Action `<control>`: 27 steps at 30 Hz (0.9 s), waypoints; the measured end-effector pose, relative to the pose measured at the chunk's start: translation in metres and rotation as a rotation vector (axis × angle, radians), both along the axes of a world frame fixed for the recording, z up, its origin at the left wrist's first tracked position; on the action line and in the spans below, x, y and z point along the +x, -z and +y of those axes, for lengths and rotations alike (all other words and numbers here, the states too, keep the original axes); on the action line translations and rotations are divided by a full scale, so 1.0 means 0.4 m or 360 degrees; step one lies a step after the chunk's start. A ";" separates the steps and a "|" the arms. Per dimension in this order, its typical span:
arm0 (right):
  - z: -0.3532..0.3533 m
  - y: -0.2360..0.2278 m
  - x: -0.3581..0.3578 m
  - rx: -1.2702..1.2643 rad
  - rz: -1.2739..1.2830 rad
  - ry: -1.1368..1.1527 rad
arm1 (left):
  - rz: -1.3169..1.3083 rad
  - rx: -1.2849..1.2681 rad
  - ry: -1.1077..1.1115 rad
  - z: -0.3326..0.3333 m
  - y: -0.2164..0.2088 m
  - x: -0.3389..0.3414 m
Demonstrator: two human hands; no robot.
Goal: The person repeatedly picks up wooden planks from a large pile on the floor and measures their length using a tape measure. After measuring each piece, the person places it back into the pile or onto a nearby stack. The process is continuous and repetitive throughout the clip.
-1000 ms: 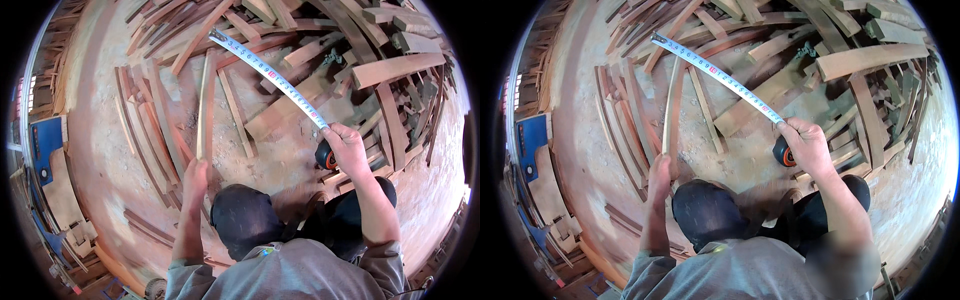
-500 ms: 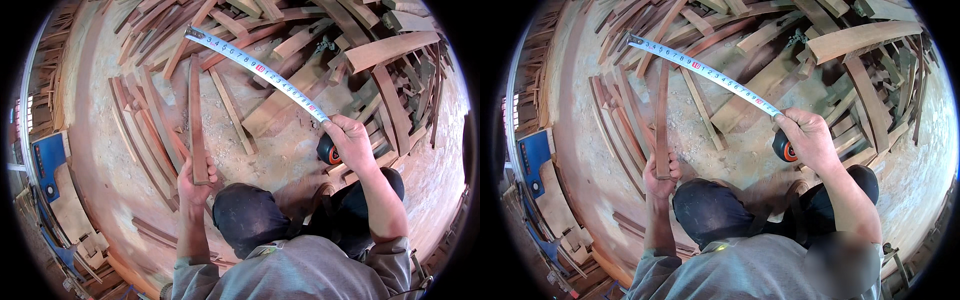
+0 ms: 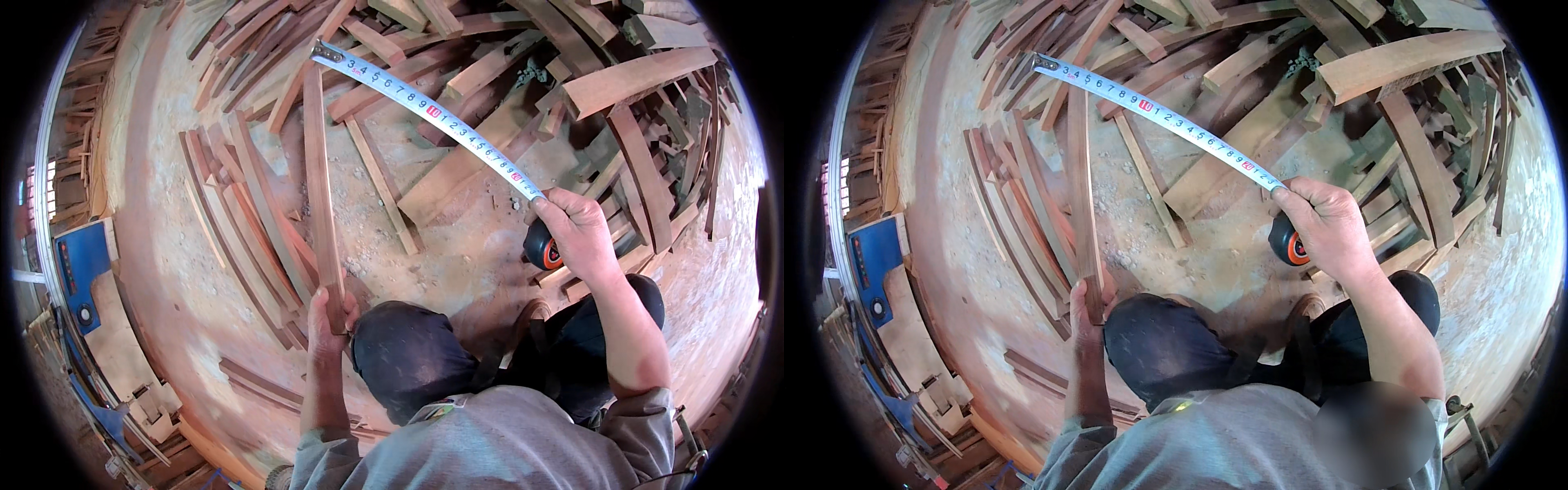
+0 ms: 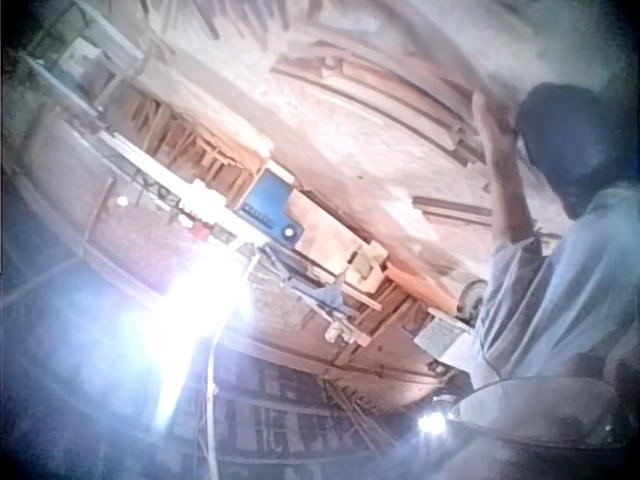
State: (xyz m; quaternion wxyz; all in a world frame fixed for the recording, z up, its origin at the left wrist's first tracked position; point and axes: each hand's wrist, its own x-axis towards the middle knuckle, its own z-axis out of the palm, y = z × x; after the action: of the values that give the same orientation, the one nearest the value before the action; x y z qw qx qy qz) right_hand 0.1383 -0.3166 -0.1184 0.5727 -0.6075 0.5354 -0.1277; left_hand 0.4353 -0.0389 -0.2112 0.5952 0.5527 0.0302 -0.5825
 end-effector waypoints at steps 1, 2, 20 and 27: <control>-0.002 -0.001 0.002 -0.0003 0.0000 0.0010 | 0.0026 -0.0035 0.0004 -0.002 -0.004 -0.006; -0.004 -0.003 0.005 -0.0005 -0.0001 0.0018 | 0.0052 -0.0070 0.0008 -0.007 -0.013 -0.012; 0.029 -0.059 0.067 0.0378 -0.0228 0.0198 | -0.0369 -0.0091 0.0105 -0.097 -0.118 0.039; 0.170 -0.042 0.139 0.0888 -0.0515 0.0475 | -0.1783 0.0607 0.0194 -0.195 -0.474 0.030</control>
State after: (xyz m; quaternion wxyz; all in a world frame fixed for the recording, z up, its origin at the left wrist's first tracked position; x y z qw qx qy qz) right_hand 0.1939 -0.2486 -0.1015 0.7690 -0.3145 0.5350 -0.1533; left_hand 0.4474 -0.1168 -0.0216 0.3761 0.8739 -0.2161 -0.2197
